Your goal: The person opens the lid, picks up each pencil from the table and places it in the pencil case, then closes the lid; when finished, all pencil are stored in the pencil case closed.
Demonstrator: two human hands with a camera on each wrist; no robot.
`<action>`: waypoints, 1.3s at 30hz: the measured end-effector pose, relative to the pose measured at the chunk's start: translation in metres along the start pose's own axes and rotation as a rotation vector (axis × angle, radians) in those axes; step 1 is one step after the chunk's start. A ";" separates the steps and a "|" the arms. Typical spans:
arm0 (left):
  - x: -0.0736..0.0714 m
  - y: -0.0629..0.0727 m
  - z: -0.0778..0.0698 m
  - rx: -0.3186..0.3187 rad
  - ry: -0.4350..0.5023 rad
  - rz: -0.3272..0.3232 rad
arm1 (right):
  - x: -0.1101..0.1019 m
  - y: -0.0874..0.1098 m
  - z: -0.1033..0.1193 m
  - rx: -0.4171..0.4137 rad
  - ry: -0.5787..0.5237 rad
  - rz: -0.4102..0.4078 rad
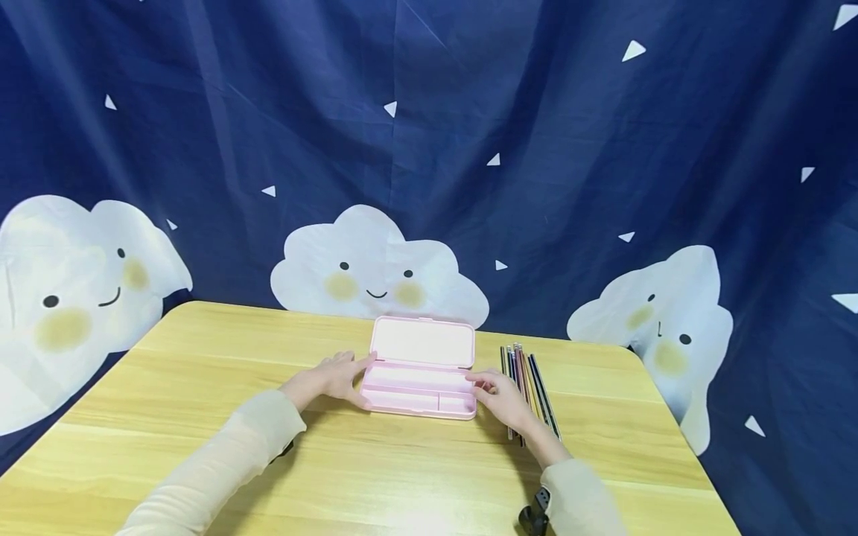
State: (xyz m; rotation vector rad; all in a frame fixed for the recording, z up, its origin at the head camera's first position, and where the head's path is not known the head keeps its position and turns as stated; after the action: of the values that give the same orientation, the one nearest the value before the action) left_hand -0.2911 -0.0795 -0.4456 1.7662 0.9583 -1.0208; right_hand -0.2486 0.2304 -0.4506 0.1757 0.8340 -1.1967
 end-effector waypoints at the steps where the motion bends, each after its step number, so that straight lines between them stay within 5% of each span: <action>1: 0.000 0.000 0.000 0.001 -0.001 0.001 | -0.003 0.002 -0.002 0.007 0.004 -0.007; 11: -0.002 0.002 0.000 0.009 -0.008 -0.001 | -0.024 0.020 -0.019 0.000 0.043 -0.099; 22: -0.002 0.002 0.000 0.010 0.009 0.007 | -0.050 0.035 -0.030 0.144 0.064 -0.143; 31: 0.000 0.001 0.000 0.009 0.002 0.005 | -0.068 0.048 -0.054 0.221 0.149 -0.118; 39: -0.001 0.001 0.000 0.011 0.003 0.004 | -0.073 0.053 -0.065 0.279 0.234 -0.008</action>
State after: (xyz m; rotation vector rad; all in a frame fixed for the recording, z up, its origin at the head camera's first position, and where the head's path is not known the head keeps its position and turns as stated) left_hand -0.2910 -0.0799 -0.4445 1.7788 0.9521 -1.0229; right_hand -0.2420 0.3406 -0.4637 0.5494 0.8673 -1.3135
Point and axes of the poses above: each hand's wrist, its own y-axis away from the middle knuckle, its own x-axis out of the palm, z = x × y, the point moved 2 cm from there along -y, towards the middle knuckle, and after that the axes turned 8 degrees about -x, right-handed, at the moved point
